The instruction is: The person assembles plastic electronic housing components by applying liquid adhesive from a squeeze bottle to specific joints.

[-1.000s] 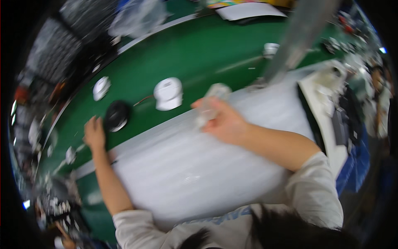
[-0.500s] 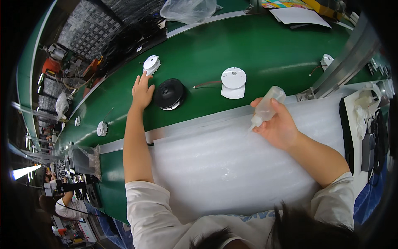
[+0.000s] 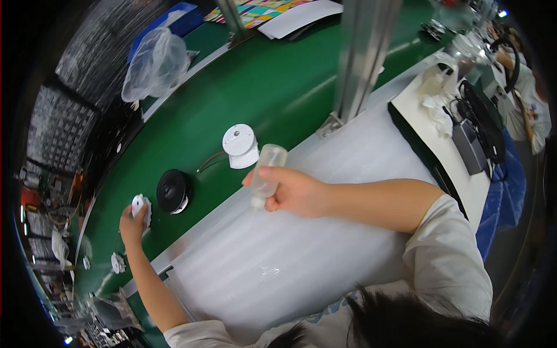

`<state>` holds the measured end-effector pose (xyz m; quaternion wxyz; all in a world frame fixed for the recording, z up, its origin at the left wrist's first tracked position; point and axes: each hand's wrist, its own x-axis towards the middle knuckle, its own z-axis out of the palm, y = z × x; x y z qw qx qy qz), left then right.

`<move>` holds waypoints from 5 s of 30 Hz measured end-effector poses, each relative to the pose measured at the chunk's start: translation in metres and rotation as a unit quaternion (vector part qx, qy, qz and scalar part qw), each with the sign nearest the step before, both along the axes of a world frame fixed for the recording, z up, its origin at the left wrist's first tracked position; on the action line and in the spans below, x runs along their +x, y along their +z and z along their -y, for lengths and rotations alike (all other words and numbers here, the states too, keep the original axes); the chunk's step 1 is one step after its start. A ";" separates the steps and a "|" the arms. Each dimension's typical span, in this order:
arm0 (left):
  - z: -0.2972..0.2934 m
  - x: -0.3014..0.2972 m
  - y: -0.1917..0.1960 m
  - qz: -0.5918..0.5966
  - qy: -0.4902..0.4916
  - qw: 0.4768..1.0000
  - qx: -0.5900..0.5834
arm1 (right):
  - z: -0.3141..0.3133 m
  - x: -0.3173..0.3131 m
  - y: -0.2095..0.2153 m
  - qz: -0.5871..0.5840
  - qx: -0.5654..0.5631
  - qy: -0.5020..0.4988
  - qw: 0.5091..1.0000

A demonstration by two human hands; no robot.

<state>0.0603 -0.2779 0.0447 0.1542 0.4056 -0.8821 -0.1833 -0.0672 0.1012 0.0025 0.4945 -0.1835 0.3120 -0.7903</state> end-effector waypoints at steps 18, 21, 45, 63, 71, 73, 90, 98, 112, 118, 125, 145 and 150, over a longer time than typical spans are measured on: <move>-0.206 0.017 -0.019 -0.441 -0.395 0.789 -0.163 | -0.045 0.027 0.039 -0.341 -0.037 -0.218 0.914; -0.192 0.023 -0.025 -0.334 -0.558 0.742 0.160 | -0.038 0.027 0.045 -0.412 -0.191 -0.279 0.846; -0.232 0.032 0.002 -0.198 -0.568 0.797 -0.061 | -0.050 0.045 0.053 -0.655 -0.127 -0.303 0.680; -0.237 0.029 -0.002 -0.243 -0.434 0.820 -0.284 | -0.051 0.047 0.045 -0.741 -0.111 -0.332 0.572; -0.233 0.028 0.000 -0.249 -0.445 0.851 -0.127 | -0.050 0.048 0.045 -0.737 -0.114 -0.326 0.581; -0.237 0.028 0.003 -0.237 -0.433 0.864 -0.101 | -0.050 0.049 0.044 -0.727 -0.126 -0.335 0.586; -0.244 0.036 0.007 -0.275 -0.329 0.797 0.426 | -0.048 0.052 0.047 -0.740 -0.102 -0.323 0.581; -0.232 0.040 0.000 -0.264 -0.306 0.686 0.606 | -0.047 0.056 0.044 -0.741 -0.107 -0.324 0.579; -0.180 0.013 0.000 -0.380 -0.259 0.800 0.386 | -0.047 0.047 0.056 -0.213 -0.006 -0.088 0.973; -0.095 0.011 -0.019 -0.126 -0.087 0.985 -0.080 | 0.002 0.038 0.014 -0.089 0.034 -0.075 0.993; -0.115 -0.004 -0.014 -0.155 -0.058 0.984 -0.065 | -0.008 0.019 0.008 -0.069 0.058 -0.079 0.993; 0.022 0.065 -0.039 -0.297 -0.096 0.905 0.290 | 0.000 0.015 0.006 -0.042 0.053 -0.027 0.997; -0.024 0.046 -0.033 -0.286 -0.098 0.919 0.252 | 0.002 0.019 0.005 -0.025 0.065 -0.094 0.993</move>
